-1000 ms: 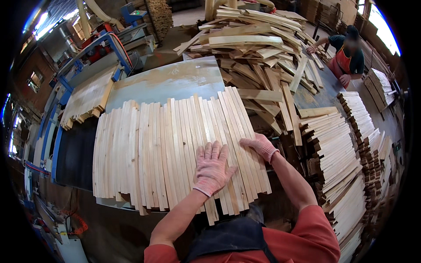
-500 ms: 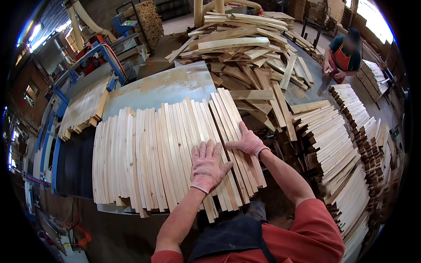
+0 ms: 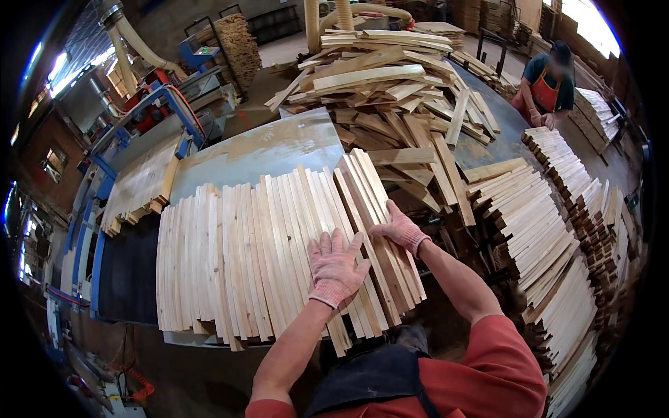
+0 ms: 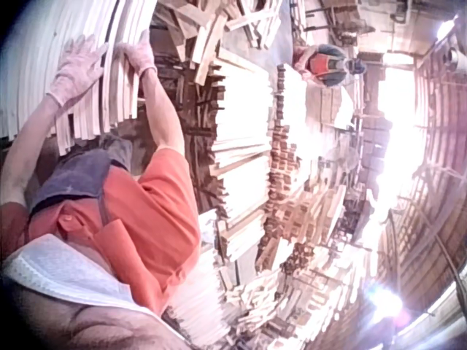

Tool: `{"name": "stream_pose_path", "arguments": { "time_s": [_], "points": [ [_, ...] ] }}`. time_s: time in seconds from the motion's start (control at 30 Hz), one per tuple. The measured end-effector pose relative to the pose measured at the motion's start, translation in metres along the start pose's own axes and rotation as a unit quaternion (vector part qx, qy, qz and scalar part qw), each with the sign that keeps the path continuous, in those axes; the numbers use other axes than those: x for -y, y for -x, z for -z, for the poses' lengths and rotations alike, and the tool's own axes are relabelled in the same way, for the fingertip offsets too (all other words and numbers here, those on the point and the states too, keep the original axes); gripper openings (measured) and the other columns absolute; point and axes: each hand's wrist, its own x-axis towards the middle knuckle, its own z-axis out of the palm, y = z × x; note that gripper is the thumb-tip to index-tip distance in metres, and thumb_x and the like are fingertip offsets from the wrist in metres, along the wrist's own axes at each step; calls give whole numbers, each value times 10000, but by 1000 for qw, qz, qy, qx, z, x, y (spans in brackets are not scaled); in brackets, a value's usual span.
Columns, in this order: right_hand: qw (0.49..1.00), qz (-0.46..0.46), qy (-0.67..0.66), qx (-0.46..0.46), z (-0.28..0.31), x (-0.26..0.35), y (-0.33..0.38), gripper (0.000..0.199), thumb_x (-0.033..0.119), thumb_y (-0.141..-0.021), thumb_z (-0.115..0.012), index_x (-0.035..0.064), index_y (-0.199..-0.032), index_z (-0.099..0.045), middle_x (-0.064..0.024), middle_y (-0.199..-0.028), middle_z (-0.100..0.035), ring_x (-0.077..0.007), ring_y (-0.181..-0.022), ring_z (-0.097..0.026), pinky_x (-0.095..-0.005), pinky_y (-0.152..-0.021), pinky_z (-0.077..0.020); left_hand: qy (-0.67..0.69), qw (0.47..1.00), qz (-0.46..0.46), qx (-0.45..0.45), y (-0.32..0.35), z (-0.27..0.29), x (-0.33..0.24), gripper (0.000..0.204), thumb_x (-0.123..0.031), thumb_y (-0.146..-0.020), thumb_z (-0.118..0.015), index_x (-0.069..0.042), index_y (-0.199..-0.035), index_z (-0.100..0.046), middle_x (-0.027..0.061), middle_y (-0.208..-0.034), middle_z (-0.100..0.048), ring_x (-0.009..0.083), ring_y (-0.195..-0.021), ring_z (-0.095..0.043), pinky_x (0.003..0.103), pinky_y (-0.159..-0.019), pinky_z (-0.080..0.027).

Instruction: The person repeatedly picks up stacks of light-colored wooden planks from a conveyor belt and carries them to a nearby table. They place the planks onto the table, aligning them with existing stacks, and then return to the conveyor to repeat the process.

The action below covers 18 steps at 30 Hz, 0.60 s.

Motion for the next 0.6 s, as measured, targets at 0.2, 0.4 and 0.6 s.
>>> {"name": "stream_pose_path", "arguments": {
  "time_s": [0.2,0.4,0.6],
  "points": [
    [990,-8,-141,29,8,-1,8,1231,345,-763,-878,-49,-1690,-170,-285,-1591,-485,-302,-1385,-570,-350,-1143,-464,14,999,-41,-23,3,-2,-16,766,-632,-987,-529,-236,-1638,-458,234,-1735,-294,456,-1611,-235,636,-1296,-63],
    [961,10,-270,56,27,2,23,1038,240,-814,-833,-87,-1625,-274,-208,-1447,-562,-229,-1228,-608,-333,-1054,-512,13,998,-64,-7,5,0,-6,774,-612,-1008,-516,-175,-1642,-438,199,-1721,-347,388,-1616,-265,598,-1310,-96],
    [964,25,-258,51,53,38,43,1103,195,-816,-821,-65,-1683,-189,-208,-1524,-548,-247,-1273,-605,-339,-1077,-503,21,998,-61,-5,15,0,-4,790,-600,-1011,-519,-138,-1644,-422,191,-1718,-356,374,-1613,-276,580,-1316,-101]
  ]
}}
